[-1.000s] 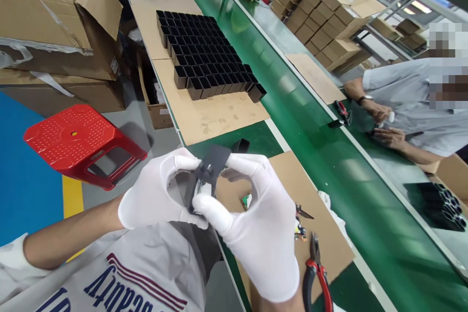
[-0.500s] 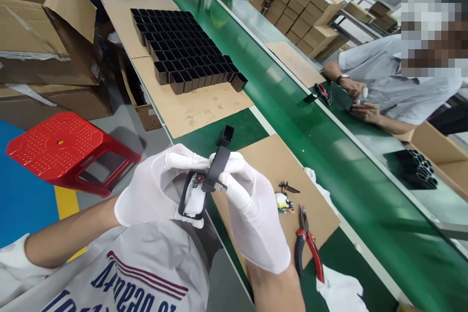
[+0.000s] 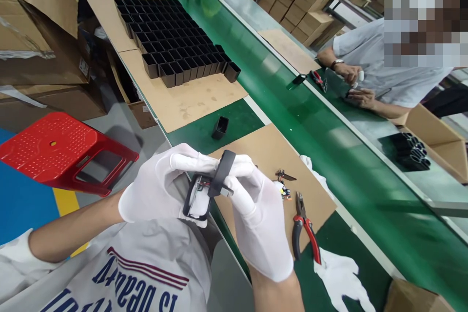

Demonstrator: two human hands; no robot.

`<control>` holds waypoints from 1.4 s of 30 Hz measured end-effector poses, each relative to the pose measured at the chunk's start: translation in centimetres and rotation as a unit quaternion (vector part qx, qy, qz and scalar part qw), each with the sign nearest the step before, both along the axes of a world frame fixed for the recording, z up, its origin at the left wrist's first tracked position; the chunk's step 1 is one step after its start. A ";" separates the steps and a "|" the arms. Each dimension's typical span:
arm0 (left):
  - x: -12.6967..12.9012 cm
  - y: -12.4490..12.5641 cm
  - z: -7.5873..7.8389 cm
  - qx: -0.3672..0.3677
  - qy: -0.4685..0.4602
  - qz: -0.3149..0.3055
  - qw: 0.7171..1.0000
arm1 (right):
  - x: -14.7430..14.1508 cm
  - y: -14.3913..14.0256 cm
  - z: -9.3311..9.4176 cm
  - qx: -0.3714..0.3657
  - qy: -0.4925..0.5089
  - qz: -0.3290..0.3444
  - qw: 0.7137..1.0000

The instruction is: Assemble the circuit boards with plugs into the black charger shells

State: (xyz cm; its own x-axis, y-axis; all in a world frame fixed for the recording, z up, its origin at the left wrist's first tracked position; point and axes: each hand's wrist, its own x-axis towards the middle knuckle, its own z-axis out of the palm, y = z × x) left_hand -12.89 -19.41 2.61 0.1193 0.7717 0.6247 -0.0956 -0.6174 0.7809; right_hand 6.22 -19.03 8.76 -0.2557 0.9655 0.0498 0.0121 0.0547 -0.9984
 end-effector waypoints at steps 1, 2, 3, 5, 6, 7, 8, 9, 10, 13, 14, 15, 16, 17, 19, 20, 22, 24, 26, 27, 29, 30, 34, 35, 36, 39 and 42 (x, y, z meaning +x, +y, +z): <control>0.0 -0.1 -0.1 -0.004 0.000 0.001 1.000 | -0.1 -0.4 -0.1 0.021 -0.025 -0.030 0.999; 0.0 -0.1 -0.3 -0.009 0.004 0.005 1.000 | -0.2 -0.8 -0.3 0.050 -0.054 -0.075 0.994; -0.1 -0.3 -0.5 -0.013 0.011 0.014 1.000 | -0.4 -1.4 -0.6 0.087 -0.084 -0.128 0.984; -0.2 -0.5 -0.9 -0.019 0.038 0.043 0.998 | -0.7 -2.8 -1.3 0.163 -0.151 -0.210 0.952; -0.3 -0.6 -1.2 -0.021 0.056 0.062 0.996 | -0.9 -3.5 -1.8 0.197 -0.189 -0.218 0.937; -0.4 -0.7 -1.4 -0.027 0.077 0.081 0.993 | -1.1 -4.2 -2.4 0.223 -0.233 -0.206 0.924; -0.5 -0.8 -1.7 -0.035 0.100 0.097 0.990 | -1.2 -4.7 -3.0 0.237 -0.281 -0.186 0.911; -0.7 -0.8 -1.9 -0.045 0.129 0.110 0.985 | -1.4 -5.0 -3.6 0.240 -0.330 -0.165 0.898; -0.8 -0.8 -2.0 -0.055 0.162 0.121 0.978 | -1.5 -5.2 -4.3 0.232 -0.368 -0.152 0.887; -1.3 -0.8 -2.3 -0.049 0.274 0.137 0.950 | -1.9 -5.3 -5.9 0.170 -0.397 -0.142 0.891; -1.5 -0.8 -2.3 -0.033 0.310 0.140 0.940 | -2.0 -5.2 -6.3 0.151 -0.389 -0.138 0.898; -1.6 -0.8 -2.2 -0.013 0.343 0.140 0.929 | -2.0 -5.2 -6.7 0.139 -0.381 -0.139 0.904; -1.7 -0.7 -2.2 0.007 0.374 0.136 0.917 | -2.0 -5.2 -6.9 0.131 -0.373 -0.144 0.907; -1.7 -0.6 -2.1 0.028 0.403 0.129 0.905 | -1.9 -5.2 -7.1 0.126 -0.365 -0.153 0.910; -1.5 -0.1 -1.8 0.068 0.459 0.111 0.879 | -1.5 -5.4 -7.4 0.118 -0.338 -0.175 0.917; -1.2 0.2 -1.6 0.087 0.484 0.101 0.865 | -1.2 -5.5 -7.6 0.112 -0.317 -0.186 0.923; -0.1 1.1 -0.8 0.127 0.528 0.082 0.835 | -0.5 -5.7 -7.8 0.091 -0.269 -0.207 0.936; 1.5 2.2 0.3 0.185 0.561 0.065 0.804 | 0.3 -5.7 -7.9 0.049 -0.208 -0.239 0.947; 3.7 3.2 1.8 0.262 0.583 0.036 0.768 | 1.1 -5.7 -7.8 -0.017 -0.125 -0.276 0.953; 4.9 3.6 2.6 0.298 0.593 0.018 0.748 | 1.6 -5.7 -7.7 -0.047 -0.082 -0.295 0.951; 7.3 4.2 4.2 0.343 0.617 -0.017 0.708 | 2.4 -5.8 -7.6 -0.085 -0.016 -0.331 0.940; 8.5 4.4 5.1 0.352 0.631 -0.037 0.690 | 2.9 -5.8 -7.6 -0.090 0.004 -0.350 0.932; 12.8 4.8 7.8 0.359 0.685 -0.114 0.623 | 4.4 -6.1 -8.0 -0.077 0.056 -0.406 0.909; 13.6 4.9 8.3 0.362 0.692 -0.129 0.611 | 4.9 -6.3 -8.2 -0.076 0.064 -0.411 0.906; 14.3 5.1 8.6 0.364 0.694 -0.140 0.605 | 5.5 -6.6 -8.3 -0.077 0.064 -0.408 0.907; 15.7 6.1 8.4 0.338 0.676 -0.148 0.638 | 8.8 -7.8 -8.7 -0.058 -0.050 -0.407 0.910; 16.0 7.5 6.9 0.211 0.636 -0.146 0.728 | 13.3 -8.9 -9.1 0.001 -0.381 -0.452 0.806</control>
